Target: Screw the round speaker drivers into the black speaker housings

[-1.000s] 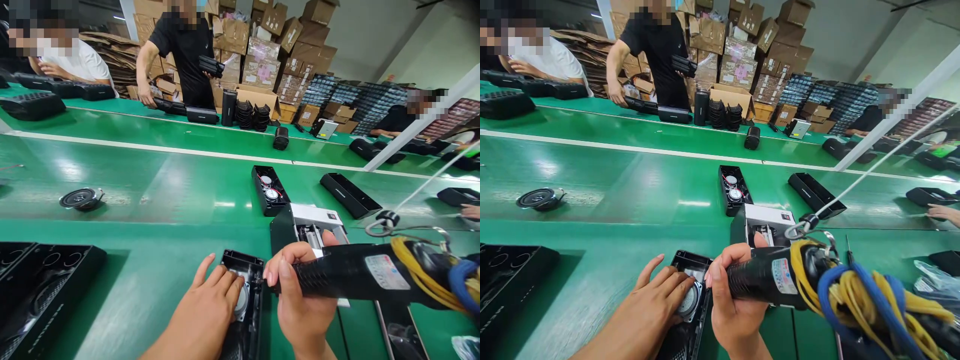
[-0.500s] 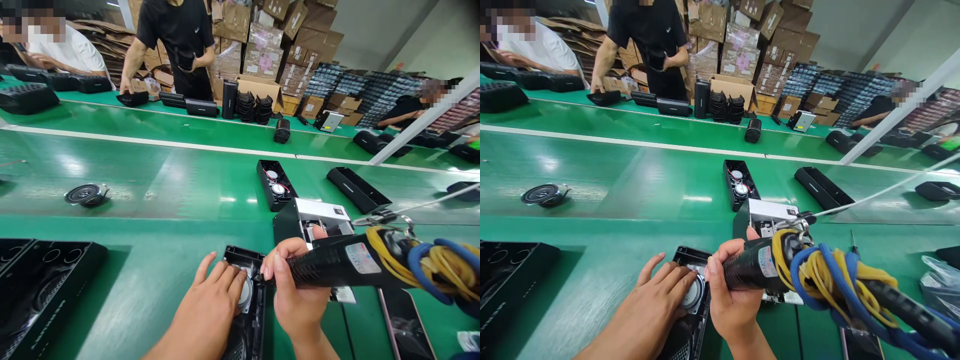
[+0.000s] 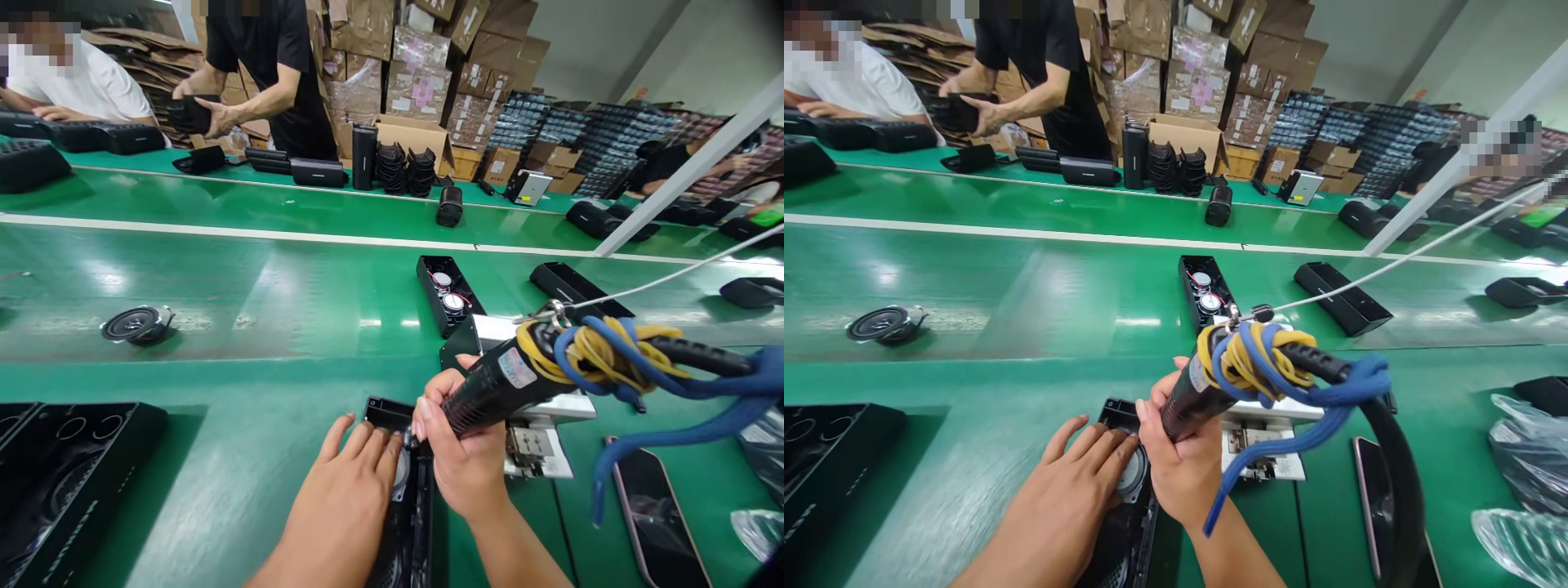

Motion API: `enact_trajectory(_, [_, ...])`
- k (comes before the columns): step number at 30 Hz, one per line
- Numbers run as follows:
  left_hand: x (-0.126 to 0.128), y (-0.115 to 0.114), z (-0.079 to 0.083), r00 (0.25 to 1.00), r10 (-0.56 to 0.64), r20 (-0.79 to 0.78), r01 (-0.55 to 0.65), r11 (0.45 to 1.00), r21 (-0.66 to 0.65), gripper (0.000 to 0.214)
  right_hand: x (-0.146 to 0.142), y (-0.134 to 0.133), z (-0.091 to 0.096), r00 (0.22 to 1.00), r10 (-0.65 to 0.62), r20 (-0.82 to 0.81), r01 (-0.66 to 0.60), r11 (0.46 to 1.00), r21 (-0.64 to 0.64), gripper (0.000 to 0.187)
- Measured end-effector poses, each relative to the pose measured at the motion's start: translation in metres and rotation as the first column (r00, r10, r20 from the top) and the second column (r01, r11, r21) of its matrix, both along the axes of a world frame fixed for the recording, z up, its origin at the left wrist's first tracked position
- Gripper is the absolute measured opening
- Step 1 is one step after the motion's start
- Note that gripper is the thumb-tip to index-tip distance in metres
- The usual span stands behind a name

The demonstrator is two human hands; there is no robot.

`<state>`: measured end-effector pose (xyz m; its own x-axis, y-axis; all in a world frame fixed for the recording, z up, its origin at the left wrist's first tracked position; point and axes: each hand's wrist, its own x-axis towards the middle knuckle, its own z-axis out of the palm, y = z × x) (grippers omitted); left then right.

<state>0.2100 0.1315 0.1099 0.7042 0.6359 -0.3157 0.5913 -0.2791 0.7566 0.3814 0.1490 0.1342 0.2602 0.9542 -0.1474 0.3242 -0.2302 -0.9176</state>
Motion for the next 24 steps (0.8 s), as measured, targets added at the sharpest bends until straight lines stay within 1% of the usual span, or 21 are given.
enact_trajectory(4, [0.001,0.002,0.001,0.998,-0.033,-0.044,0.035,0.999,0.029,0.055,-0.006,0.001,0.002,1.0,-0.004,-0.019,0.004,1.0,-0.003,0.025])
enact_trajectory(7, [0.001,0.005,0.002,0.996,-0.057,-0.066,0.058,0.998,0.022,0.059,-0.01,0.002,0.005,0.999,0.007,-0.041,-0.007,1.0,-0.003,0.03])
enact_trajectory(10, [0.002,0.008,0.006,0.99,-0.113,-0.081,0.11,0.993,-0.036,0.062,-0.012,0.002,0.005,0.998,0.009,-0.054,-0.009,1.0,0.003,0.033])
enact_trajectory(12, [0.004,0.01,0.009,0.983,-0.143,-0.115,0.133,0.987,-0.093,0.065,-0.012,0.001,0.002,0.998,0.008,-0.058,-0.007,1.0,0.011,0.039])
enact_trajectory(14, [0.006,0.012,0.011,0.973,-0.156,-0.17,0.131,0.98,-0.149,0.065,-0.014,0.001,0.0,0.998,0.01,-0.06,-0.008,0.999,0.032,0.046])
enact_trajectory(16, [0.006,0.014,0.012,0.969,-0.147,-0.196,0.109,0.975,-0.192,0.064,-0.018,0.003,0.003,0.998,0.02,-0.063,-0.017,0.998,0.059,0.046])
enact_trajectory(18, [0.003,0.015,0.011,0.98,-0.107,-0.169,0.068,0.973,-0.221,0.063,-0.021,0.007,0.014,0.997,0.021,-0.07,-0.014,0.995,0.101,0.038])
enact_trajectory(19, [0.0,0.014,0.011,0.986,-0.082,-0.148,0.046,0.972,-0.232,0.063,-0.021,0.01,0.023,0.996,0.006,-0.084,0.006,0.99,0.143,0.037])
enact_trajectory(21, [-0.005,0.01,0.009,0.989,-0.041,-0.142,0.004,0.969,-0.248,0.063,-0.017,0.016,0.049,0.992,-0.053,-0.117,0.082,0.961,0.265,0.048])
enact_trajectory(22, [-0.007,0.008,0.008,0.986,-0.031,-0.161,-0.011,0.967,-0.253,0.063,-0.012,0.018,0.063,0.988,-0.091,-0.128,0.131,0.927,0.352,0.06])
enact_trajectory(23, [-0.009,0.005,0.008,0.983,-0.024,-0.183,-0.023,0.967,-0.254,0.063,-0.005,0.02,0.077,0.988,-0.119,-0.1,0.15,0.901,0.408,0.068])
enact_trajectory(24, [-0.009,0.004,0.009,0.979,-0.017,-0.205,-0.036,0.967,-0.253,0.062,0.004,0.022,0.089,0.992,-0.126,-0.027,0.126,0.893,0.433,0.068])
